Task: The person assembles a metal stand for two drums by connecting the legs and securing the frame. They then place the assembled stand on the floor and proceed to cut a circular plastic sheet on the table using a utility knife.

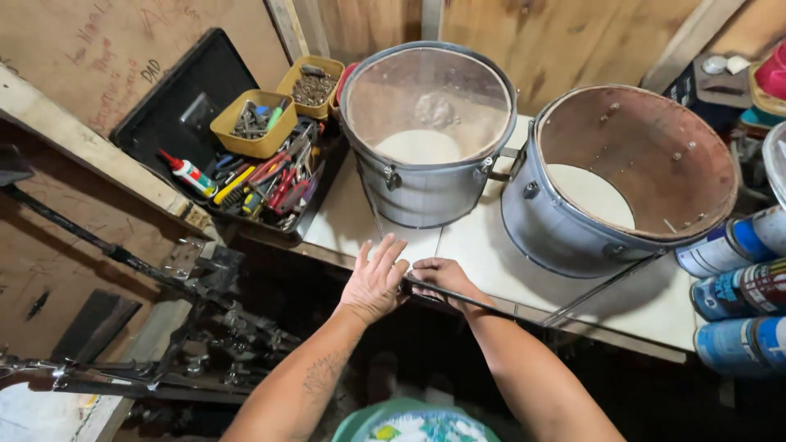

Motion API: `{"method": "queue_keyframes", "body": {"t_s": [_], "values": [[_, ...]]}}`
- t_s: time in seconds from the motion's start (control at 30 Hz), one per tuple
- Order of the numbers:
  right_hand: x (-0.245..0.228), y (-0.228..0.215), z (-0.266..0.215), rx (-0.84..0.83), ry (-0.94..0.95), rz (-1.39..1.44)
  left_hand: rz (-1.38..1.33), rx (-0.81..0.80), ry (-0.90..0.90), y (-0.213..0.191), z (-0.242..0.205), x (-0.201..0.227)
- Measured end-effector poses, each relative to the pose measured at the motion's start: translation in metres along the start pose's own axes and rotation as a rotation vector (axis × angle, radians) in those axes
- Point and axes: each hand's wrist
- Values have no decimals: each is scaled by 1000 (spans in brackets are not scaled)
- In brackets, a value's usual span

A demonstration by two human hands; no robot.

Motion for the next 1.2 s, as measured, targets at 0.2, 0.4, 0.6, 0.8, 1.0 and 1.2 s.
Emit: {"method": "queue_keyframes", "body": {"t_s": [0.2,0.4,0.6,0.8,1.0,1.2], "values": [[10,-31,41,83,-15,-24,35,11,-25,16,22,0],[8,-29,66,175,-83,-249,44,20,-16,21,36,-14],[0,-27,88,241,-138,-280,18,-48,-15,63,34,-49],[8,-35,104,273,-109,-377,-25,6,54,60,44,-56],[4,-34,99,288,-101,-374,-80,61,135,78,38,-72],[6,-39,112,392,-159,-496,-134,89,138,88,41,-79]]}}
Point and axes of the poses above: each hand's wrist, its own z-axis towards the middle knuckle, its own y-axis out of the palm, x = y × z, and after that the axes turned 11 degrees about -z, right-handed
